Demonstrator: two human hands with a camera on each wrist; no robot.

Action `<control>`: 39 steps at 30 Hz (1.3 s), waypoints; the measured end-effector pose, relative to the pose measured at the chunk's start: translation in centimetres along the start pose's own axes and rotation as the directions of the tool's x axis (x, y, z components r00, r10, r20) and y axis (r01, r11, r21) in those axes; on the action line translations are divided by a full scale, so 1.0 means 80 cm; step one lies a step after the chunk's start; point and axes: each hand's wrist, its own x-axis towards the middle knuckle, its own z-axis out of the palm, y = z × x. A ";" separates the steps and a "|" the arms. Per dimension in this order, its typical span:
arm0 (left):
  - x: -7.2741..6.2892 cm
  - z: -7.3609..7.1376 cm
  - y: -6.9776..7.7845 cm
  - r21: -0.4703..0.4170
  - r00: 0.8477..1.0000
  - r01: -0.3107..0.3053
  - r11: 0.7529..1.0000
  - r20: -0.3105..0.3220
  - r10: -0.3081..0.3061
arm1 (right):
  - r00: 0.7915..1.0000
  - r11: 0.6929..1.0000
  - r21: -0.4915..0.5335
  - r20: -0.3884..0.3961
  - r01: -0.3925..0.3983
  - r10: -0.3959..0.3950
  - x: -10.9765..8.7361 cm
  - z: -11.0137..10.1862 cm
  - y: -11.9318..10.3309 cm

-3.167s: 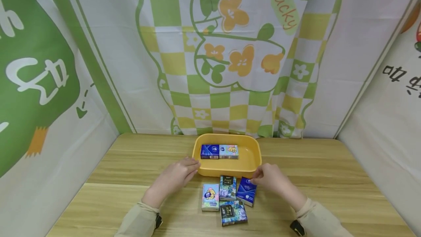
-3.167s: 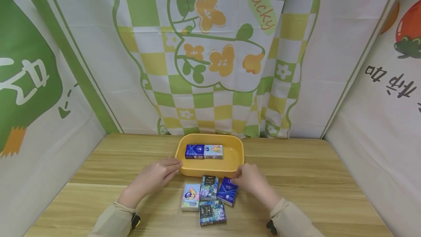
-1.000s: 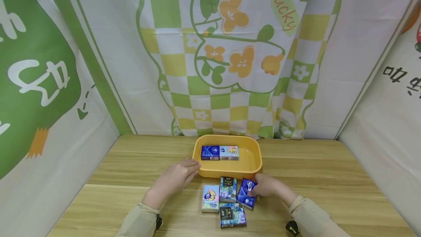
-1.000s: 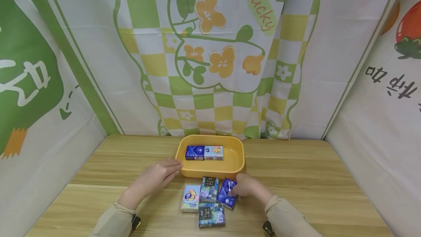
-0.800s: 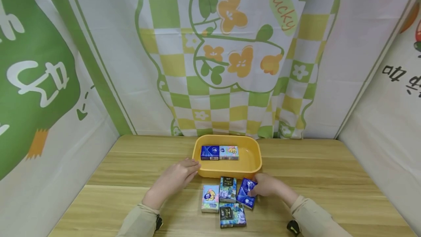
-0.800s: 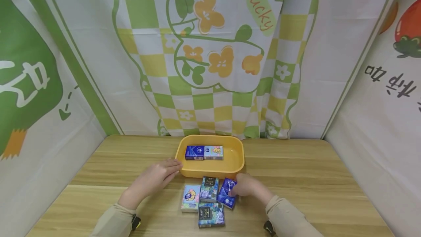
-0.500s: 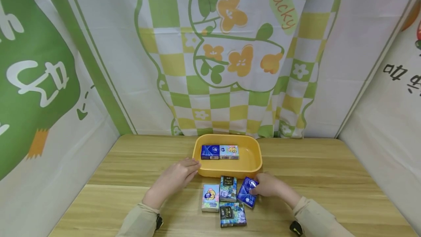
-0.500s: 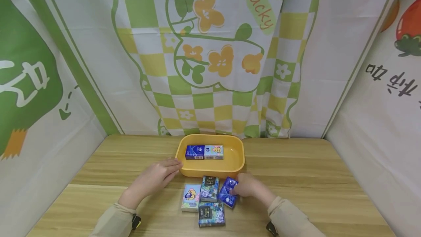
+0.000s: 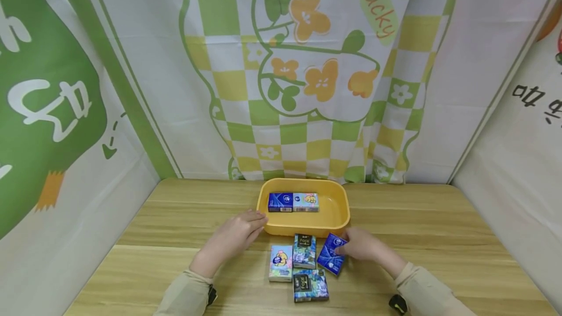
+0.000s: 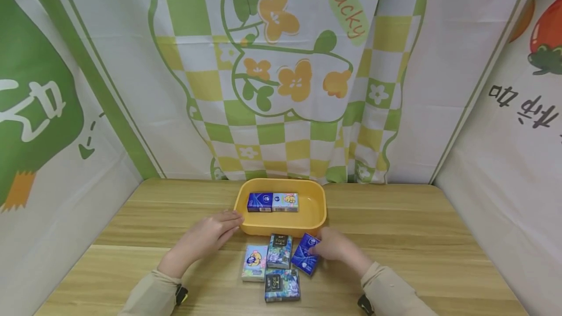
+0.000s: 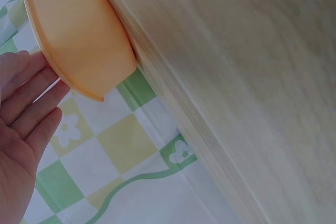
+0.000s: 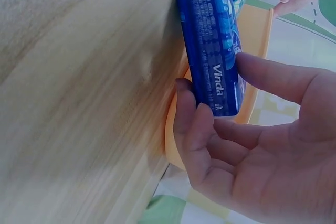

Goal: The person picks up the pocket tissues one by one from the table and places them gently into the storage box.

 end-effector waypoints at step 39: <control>0.000 0.001 0.000 0.003 0.999 0.023 1.000 0.023 -0.023 | 0.999 0.996 0.085 -0.044 0.023 -0.019 -0.019 -0.030 -0.022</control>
